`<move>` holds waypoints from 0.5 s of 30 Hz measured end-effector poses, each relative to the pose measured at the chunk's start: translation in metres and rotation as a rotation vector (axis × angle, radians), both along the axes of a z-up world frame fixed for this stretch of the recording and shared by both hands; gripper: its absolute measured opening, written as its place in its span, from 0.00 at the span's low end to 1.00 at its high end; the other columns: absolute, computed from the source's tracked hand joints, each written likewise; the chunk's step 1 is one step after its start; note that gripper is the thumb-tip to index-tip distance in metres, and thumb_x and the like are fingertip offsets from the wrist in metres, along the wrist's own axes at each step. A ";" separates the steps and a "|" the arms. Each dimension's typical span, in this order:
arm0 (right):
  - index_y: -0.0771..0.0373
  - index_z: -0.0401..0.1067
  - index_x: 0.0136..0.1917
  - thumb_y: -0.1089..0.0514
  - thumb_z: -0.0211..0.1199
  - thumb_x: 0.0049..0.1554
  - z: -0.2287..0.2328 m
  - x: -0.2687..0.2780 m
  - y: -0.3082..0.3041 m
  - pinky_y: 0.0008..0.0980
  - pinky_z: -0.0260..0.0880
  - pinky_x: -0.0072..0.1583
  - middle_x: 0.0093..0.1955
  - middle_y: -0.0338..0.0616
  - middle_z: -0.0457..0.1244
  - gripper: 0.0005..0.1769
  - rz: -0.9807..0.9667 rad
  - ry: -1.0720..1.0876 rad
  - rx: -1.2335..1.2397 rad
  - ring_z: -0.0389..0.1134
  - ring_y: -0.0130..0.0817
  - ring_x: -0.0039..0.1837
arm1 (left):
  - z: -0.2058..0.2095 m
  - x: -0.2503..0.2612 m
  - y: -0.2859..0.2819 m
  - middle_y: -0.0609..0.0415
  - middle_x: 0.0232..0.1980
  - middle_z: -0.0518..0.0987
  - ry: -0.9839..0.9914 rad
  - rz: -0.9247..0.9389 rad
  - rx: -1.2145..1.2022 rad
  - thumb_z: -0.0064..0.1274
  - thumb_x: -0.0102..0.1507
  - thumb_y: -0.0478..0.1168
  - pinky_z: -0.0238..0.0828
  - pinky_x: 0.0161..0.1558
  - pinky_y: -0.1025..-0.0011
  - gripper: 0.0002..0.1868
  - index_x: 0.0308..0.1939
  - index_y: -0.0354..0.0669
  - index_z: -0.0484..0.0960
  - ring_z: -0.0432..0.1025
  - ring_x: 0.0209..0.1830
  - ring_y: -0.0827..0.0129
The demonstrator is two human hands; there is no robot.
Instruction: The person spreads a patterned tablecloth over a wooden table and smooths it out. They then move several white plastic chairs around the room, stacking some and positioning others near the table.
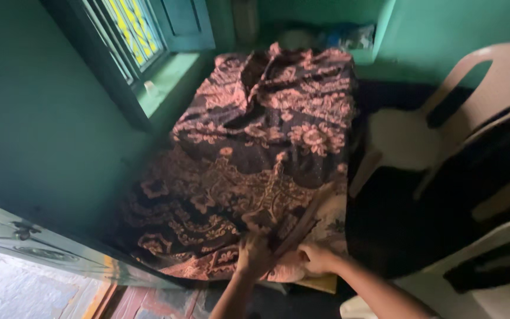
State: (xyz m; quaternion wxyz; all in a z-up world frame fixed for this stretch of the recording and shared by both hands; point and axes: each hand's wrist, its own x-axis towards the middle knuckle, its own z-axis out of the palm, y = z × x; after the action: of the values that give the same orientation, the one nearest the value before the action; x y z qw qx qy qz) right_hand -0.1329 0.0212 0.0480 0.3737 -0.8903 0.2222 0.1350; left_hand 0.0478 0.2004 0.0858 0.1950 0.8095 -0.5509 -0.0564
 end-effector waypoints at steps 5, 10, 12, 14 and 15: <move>0.56 0.58 0.77 0.70 0.57 0.51 0.076 -0.013 -0.014 0.43 0.66 0.65 0.73 0.61 0.59 0.40 -0.024 -0.386 -0.441 0.60 0.54 0.72 | 0.011 -0.013 0.007 0.45 0.57 0.82 0.008 -0.306 -0.108 0.59 0.53 0.46 0.63 0.62 0.53 0.22 0.49 0.42 0.84 0.70 0.66 0.51; 0.51 0.64 0.73 0.66 0.60 0.47 0.110 -0.005 -0.008 0.53 0.54 0.71 0.76 0.54 0.58 0.39 0.230 -0.210 -0.863 0.53 0.53 0.77 | 0.060 -0.033 0.033 0.39 0.49 0.83 0.229 -0.336 0.049 0.58 0.47 0.39 0.69 0.57 0.52 0.32 0.57 0.41 0.81 0.74 0.55 0.43; 0.51 0.72 0.65 0.57 0.58 0.58 0.107 -0.007 0.000 0.54 0.48 0.79 0.73 0.42 0.61 0.21 0.218 0.054 -0.791 0.53 0.43 0.80 | 0.074 -0.035 0.042 0.39 0.48 0.83 0.253 -0.280 0.186 0.59 0.49 0.42 0.72 0.54 0.53 0.28 0.53 0.40 0.80 0.76 0.53 0.45; 0.58 0.75 0.60 0.53 0.65 0.50 0.100 -0.002 0.004 0.57 0.47 0.76 0.66 0.50 0.63 0.24 0.175 0.085 -0.768 0.58 0.47 0.72 | 0.081 -0.035 0.050 0.39 0.47 0.83 0.283 -0.259 0.173 0.61 0.49 0.45 0.73 0.52 0.53 0.29 0.54 0.43 0.81 0.77 0.52 0.45; 0.62 0.76 0.58 0.50 0.69 0.46 0.097 0.002 0.005 0.58 0.47 0.75 0.63 0.54 0.64 0.27 0.152 0.100 -0.757 0.61 0.49 0.69 | 0.083 -0.032 0.053 0.39 0.47 0.83 0.297 -0.249 0.166 0.62 0.49 0.46 0.74 0.51 0.53 0.30 0.54 0.44 0.81 0.77 0.51 0.45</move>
State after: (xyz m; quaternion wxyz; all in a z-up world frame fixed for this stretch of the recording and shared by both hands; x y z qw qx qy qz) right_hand -0.1305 0.0260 0.1455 -0.0036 -0.9715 0.2076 0.1140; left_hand 0.0155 0.2536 0.1688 0.1980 0.7313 -0.6053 -0.2440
